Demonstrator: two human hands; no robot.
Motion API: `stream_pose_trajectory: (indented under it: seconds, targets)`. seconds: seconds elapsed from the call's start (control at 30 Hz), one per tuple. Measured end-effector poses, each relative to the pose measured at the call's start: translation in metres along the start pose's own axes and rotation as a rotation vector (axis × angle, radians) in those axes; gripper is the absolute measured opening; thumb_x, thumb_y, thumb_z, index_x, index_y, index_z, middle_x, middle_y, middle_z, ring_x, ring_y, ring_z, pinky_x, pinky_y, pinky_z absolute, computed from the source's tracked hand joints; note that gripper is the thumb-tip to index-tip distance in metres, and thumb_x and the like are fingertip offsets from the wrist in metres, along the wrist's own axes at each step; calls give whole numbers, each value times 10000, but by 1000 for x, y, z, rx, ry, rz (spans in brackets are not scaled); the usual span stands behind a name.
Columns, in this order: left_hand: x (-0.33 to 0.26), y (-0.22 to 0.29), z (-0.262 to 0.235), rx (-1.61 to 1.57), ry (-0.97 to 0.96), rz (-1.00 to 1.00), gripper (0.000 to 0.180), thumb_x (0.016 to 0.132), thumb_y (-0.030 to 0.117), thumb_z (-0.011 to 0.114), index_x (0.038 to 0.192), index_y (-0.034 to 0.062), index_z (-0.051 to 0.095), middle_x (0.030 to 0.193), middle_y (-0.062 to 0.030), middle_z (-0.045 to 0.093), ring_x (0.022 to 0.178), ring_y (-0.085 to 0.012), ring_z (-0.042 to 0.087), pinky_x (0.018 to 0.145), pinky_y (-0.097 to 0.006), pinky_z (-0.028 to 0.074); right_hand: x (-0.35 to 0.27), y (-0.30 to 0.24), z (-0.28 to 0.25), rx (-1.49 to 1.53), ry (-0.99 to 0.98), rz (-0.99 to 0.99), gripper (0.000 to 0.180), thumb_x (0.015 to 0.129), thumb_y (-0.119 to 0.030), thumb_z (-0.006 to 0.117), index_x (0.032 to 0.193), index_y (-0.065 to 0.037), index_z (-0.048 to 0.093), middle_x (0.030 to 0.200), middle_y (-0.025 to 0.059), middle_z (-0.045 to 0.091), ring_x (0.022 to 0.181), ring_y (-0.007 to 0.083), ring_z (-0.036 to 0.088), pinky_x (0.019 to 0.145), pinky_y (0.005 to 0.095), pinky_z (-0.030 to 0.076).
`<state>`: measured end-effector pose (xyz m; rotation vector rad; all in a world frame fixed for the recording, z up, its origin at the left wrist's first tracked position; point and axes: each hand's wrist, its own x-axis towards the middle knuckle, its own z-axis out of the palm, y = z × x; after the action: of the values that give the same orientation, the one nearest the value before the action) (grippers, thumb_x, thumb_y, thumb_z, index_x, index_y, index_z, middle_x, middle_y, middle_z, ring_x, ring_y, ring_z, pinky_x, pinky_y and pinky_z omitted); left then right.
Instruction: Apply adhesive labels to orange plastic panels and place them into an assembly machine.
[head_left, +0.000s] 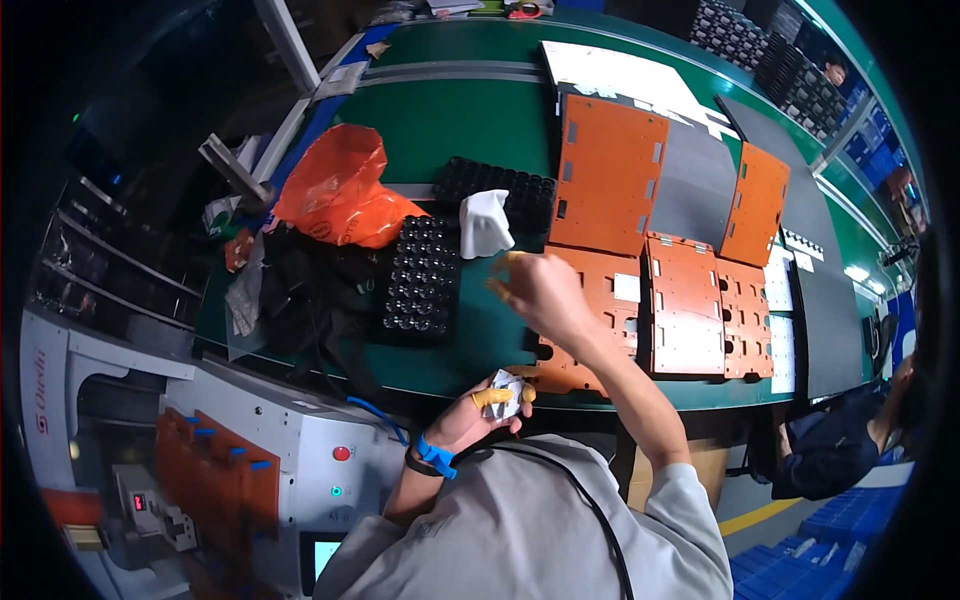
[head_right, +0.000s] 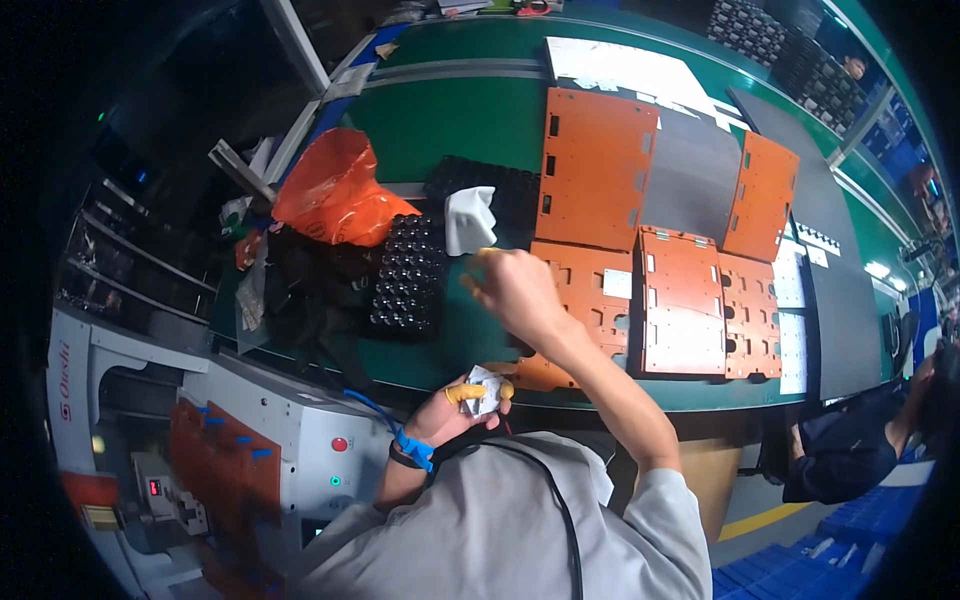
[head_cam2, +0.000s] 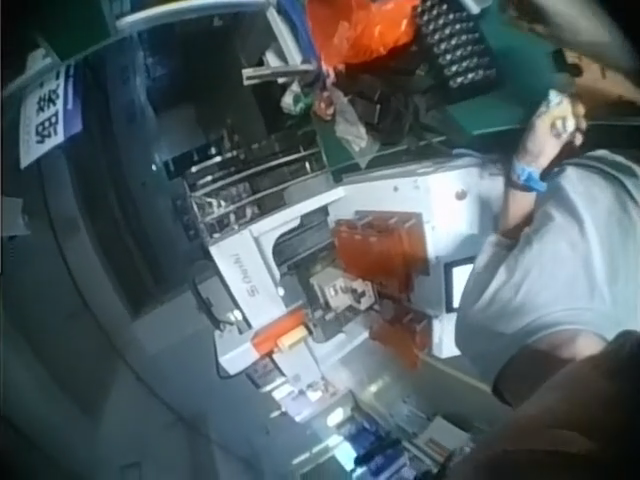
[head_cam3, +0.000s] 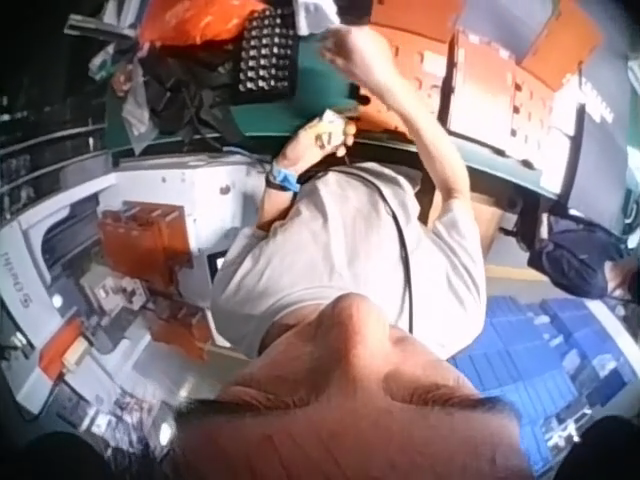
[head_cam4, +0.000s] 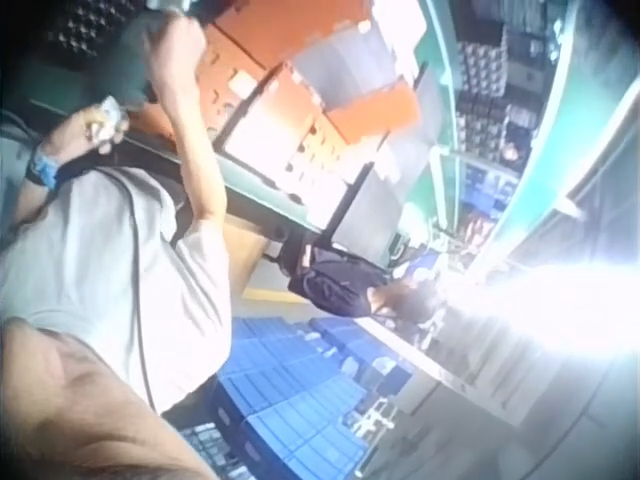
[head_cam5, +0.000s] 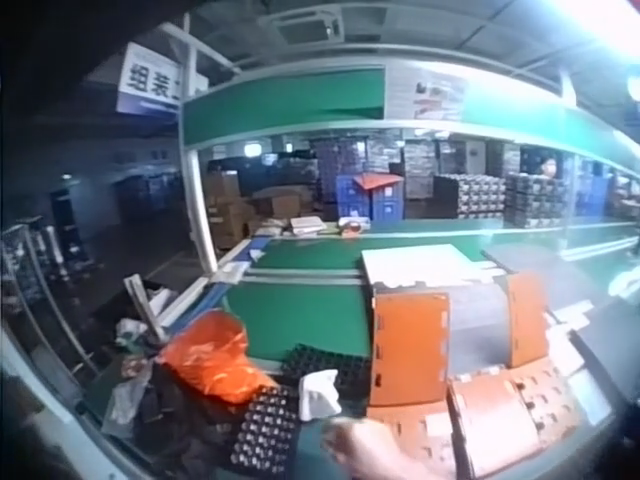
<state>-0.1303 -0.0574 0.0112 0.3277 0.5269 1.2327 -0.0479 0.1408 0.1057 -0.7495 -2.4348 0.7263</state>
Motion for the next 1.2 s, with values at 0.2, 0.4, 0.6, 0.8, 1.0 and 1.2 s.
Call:
stream_pose_trajectory:
  seconds: [0.2, 0.4, 0.6, 0.8, 1.0, 1.2]
  targets:
    - [-11, 1, 3, -137, 175, 18, 491, 1073, 308, 464, 1495, 57, 450, 1437, -164, 572, 1267, -357, 603, 876, -385, 586, 75, -15, 51, -579, 63, -428, 221, 820, -160, 684, 1010, -63, 741, 983, 126, 666, 1088, 293, 637, 1041, 468, 408]
    - [-17, 2, 8, -22, 165, 41, 613, 1064, 461, 460, 1495, 26, 430, 1315, -151, 628, 929, -195, 652, 584, -264, 503, 125, 1, 73, -980, -29, -494, 175, 812, -183, 621, 841, -91, 767, 1018, 120, 663, 1164, 307, 608, 1267, 615, 90]
    - [-20, 2, 8, -53, 78, 102, 644, 1043, 475, 519, 1491, 19, 440, 1268, -115, 645, 832, -136, 590, 615, -235, 458, 139, 14, 81, -893, -198, -459, 187, 824, -192, 621, 880, -104, 776, 1001, 110, 695, 1136, 300, 634, 1261, 616, 77]
    - [-15, -1, -2, -221, 222, 265, 627, 1023, 443, 558, 1500, 50, 448, 1400, -131, 596, 958, -226, 639, 769, -299, 519, 133, -8, 55, -890, -80, -456, 225, 764, -213, 669, 917, -72, 756, 1000, 126, 671, 1146, 300, 603, 1256, 575, 168]
    - [-11, 5, -7, -210, 237, 343, 551, 1018, 430, 570, 1431, 68, 523, 1432, -133, 582, 1097, -286, 662, 870, -362, 539, 60, -51, -12, -170, 34, -423, 235, 757, -185, 733, 927, -30, 686, 888, 131, 633, 930, 302, 640, 1010, 441, 475]
    - [-10, 11, 8, -97, 299, 436, 550, 973, 520, 616, 1280, 65, 592, 1115, -102, 669, 905, -208, 636, 697, -319, 473, -4, -52, -43, 374, -277, -196, 271, 779, -170, 782, 1003, -34, 712, 852, 109, 640, 815, 257, 658, 775, 380, 529]
